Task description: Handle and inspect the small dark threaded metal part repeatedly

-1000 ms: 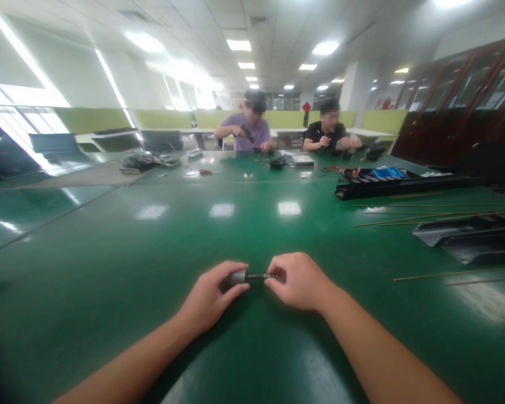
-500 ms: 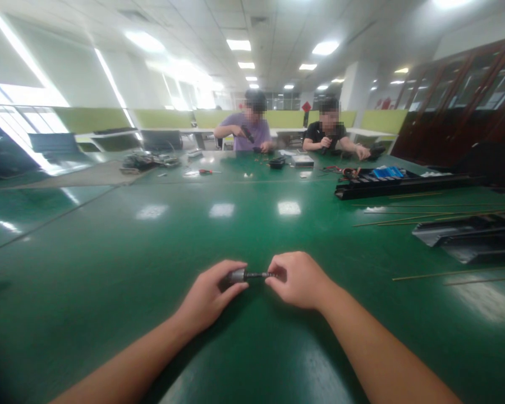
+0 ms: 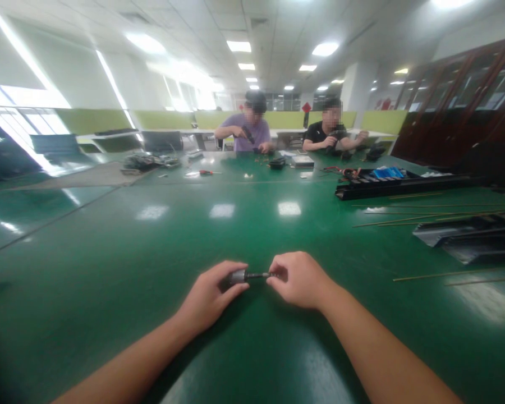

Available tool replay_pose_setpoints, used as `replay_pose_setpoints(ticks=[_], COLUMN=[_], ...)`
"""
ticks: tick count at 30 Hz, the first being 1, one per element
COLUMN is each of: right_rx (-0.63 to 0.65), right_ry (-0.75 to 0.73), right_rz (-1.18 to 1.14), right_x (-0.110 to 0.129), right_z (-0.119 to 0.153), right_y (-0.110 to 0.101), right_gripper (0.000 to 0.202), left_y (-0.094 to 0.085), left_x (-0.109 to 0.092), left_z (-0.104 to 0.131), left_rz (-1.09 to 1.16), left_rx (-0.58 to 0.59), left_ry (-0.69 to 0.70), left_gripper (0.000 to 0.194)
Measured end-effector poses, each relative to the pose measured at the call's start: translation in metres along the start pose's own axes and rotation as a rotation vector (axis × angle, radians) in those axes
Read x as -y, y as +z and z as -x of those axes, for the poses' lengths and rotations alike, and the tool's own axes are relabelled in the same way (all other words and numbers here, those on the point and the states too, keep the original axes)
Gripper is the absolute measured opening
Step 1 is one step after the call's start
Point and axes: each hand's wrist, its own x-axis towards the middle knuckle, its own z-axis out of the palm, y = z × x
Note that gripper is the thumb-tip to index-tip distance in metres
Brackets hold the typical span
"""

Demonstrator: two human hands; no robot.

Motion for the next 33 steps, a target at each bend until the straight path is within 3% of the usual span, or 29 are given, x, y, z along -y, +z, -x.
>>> replay_pose_setpoints(ticks=[11,17,22,25,29,32,33], right_rx=[-0.029,-0.016,-0.016,-0.017,-0.018,-0.011,-0.007], right_ry=[0.029,0.072,0.086,0.081,0.074,0.067,0.065], right_rz=[-0.023,-0.057,-0.073,-0.076,-0.080,-0.083,-0.085], right_x=[-0.009,-0.017,-0.021,-0.022,-0.020,-0.017,-0.016], right_z=[-0.001,-0.004,-0.005,-0.005,-0.005,-0.005,-0.005], right_y=[-0.005,-0.001,0.001,0.000,0.000,0.001,0.002], right_gripper=[0.009,0.011,0.011,0.011,0.011,0.011,0.011], left_y=[-0.004,-0.005,-0.015,-0.037,-0.090,-0.141,-0.157], left_x=[-0.001,0.001,0.016,0.024,0.030,0.033,0.033], left_z=[-0.003,-0.003,-0.010,-0.011,0.012,0.047,0.059], left_rz=[0.038,0.150,0.323,0.396,0.357,0.200,-0.064], left_rx=[-0.047,-0.150,-0.308,-0.441,-0.596,-0.661,-0.632], left_ry=[-0.101,-0.267,-0.372,-0.447,-0.540,-0.665,-0.785], left_gripper=[0.027,0.037,0.054,0.062,0.056,0.048,0.047])
